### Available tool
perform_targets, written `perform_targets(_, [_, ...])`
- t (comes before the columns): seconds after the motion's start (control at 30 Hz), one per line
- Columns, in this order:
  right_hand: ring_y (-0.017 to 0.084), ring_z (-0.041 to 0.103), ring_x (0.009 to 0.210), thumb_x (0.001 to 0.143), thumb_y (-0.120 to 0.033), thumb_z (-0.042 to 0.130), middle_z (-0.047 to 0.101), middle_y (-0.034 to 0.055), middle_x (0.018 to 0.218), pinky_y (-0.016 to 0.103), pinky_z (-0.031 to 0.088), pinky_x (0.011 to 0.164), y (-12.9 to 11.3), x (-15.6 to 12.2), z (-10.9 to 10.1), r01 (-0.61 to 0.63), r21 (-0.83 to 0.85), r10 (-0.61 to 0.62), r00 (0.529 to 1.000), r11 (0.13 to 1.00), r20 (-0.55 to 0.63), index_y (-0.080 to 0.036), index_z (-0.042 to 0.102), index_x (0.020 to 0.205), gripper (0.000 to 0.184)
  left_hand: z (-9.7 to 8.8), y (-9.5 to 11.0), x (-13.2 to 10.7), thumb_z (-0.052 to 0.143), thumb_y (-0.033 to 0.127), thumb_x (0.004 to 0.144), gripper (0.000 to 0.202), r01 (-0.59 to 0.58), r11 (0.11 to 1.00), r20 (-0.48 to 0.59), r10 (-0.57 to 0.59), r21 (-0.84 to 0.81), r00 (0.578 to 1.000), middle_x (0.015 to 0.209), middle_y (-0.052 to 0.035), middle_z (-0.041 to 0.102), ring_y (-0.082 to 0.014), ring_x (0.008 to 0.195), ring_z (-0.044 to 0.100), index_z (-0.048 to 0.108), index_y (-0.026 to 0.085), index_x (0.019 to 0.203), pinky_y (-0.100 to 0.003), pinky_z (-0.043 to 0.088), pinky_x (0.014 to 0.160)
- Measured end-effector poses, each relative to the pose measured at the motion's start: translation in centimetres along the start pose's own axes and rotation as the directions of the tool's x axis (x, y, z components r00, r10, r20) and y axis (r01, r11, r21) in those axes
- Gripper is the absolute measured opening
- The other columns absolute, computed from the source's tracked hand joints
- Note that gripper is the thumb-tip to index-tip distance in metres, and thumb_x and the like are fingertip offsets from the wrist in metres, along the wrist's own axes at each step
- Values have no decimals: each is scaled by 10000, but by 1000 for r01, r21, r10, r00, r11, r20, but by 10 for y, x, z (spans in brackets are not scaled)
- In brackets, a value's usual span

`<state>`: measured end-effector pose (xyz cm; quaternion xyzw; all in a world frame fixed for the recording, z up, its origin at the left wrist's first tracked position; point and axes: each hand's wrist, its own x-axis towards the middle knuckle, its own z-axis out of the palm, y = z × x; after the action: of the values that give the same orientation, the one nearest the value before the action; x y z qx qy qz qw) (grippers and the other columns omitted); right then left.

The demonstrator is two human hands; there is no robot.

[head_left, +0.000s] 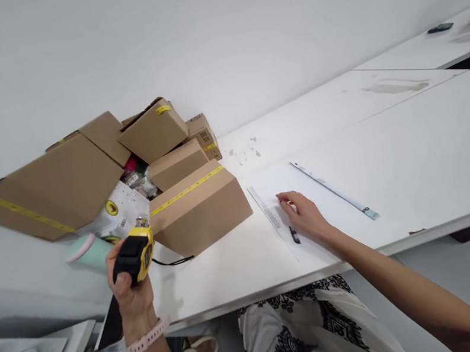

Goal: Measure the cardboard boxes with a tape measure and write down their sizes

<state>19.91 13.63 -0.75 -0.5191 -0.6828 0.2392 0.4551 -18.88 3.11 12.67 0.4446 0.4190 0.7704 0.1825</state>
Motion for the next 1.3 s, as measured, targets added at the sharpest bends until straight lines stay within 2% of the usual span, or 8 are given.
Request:
perform_targets(0.2, [292, 640, 1225, 961, -427, 533, 649, 144, 1415, 494, 530, 996, -46, 23, 20, -98, 321, 70, 993, 942, 96, -236, 601, 1333, 423, -35, -17, -17, 900, 601, 468, 677, 93, 996, -65, -94, -13, 993, 981, -24, 713, -207, 886, 671, 731, 230, 1008, -330, 573, 822])
perform_targets(0.4, [291, 580, 1328, 968, -519, 523, 612, 133, 1468, 517, 461, 1114, -77, 43, 31, -83, 449, 101, 995, 890, -15, -243, 604, 1333, 465, -18, 3, -21, 949, 489, 402, 745, -11, 988, 71, 0, 157, 998, 1020, -42, 719, -237, 956, 670, 724, 224, 1060, -289, 546, 815])
perform_targets(0.5, [277, 523, 1413, 970, -554, 504, 571, 116, 1532, 500, 398, 1190, -72, 50, 43, -199, 517, 187, 979, 833, 75, -254, 589, 1388, 521, -7, -2, -24, 954, 492, 394, 787, 23, 988, 160, -48, 156, 986, 1066, -57, 721, -259, 1016, 673, 700, 228, 1091, -305, 545, 855])
perform_targets(0.67, [269, 473, 1463, 980, -604, 465, 534, 64, 1581, 505, 332, 1239, -68, 45, 61, -376, 588, 239, 924, 716, 299, -290, 594, 1429, 563, 3, -27, -28, 944, 524, 425, 787, 126, 990, 147, -133, 61, 980, 971, -44, 710, -211, 870, 685, 666, 224, 1098, -263, 549, 733])
perform_targets(0.77, [274, 520, 1406, 988, -610, 465, 586, 49, 1529, 487, 388, 1195, -82, 38, 47, -335, 598, 152, 930, 728, 336, -305, 631, 1402, 540, 5, -20, -25, 940, 557, 420, 781, 146, 989, 125, -147, 14, 981, 913, -23, 706, -175, 794, 671, 677, 233, 1081, -244, 550, 705])
perform_targets(0.93, [270, 606, 1166, 968, -584, 519, 641, 96, 1380, 447, 502, 998, -122, 28, -5, -80, 452, 5, 986, 888, 164, -297, 639, 1405, 536, 16, 39, -22, 971, 555, 257, 869, 129, 990, 51, -126, -58, 991, 867, -21, 725, -196, 749, 670, 737, 221, 1024, -282, 592, 673])
perform_targets(1.03, [218, 608, 944, 946, -539, 562, 644, 95, 1281, 414, 516, 896, -134, 23, -24, -38, 373, 5, 996, 927, 90, -271, 656, 1364, 505, 29, 66, -25, 954, 558, 342, 796, 116, 992, 27, -115, -41, 993, 922, -36, 742, -227, 782, 688, 755, 223, 1036, -310, 607, 648])
perform_targets(1.3, [186, 587, 770, 891, -384, 614, 685, 58, 1009, 398, 503, 814, -118, 30, -20, 13, 304, -58, 989, 952, 139, -238, 734, 1119, 297, 45, 29, -33, 901, 441, 502, 648, 231, 965, 72, -240, 123, 968, 925, -16, 699, -177, 713, 642, 672, 231, 1070, -252, 512, 602])
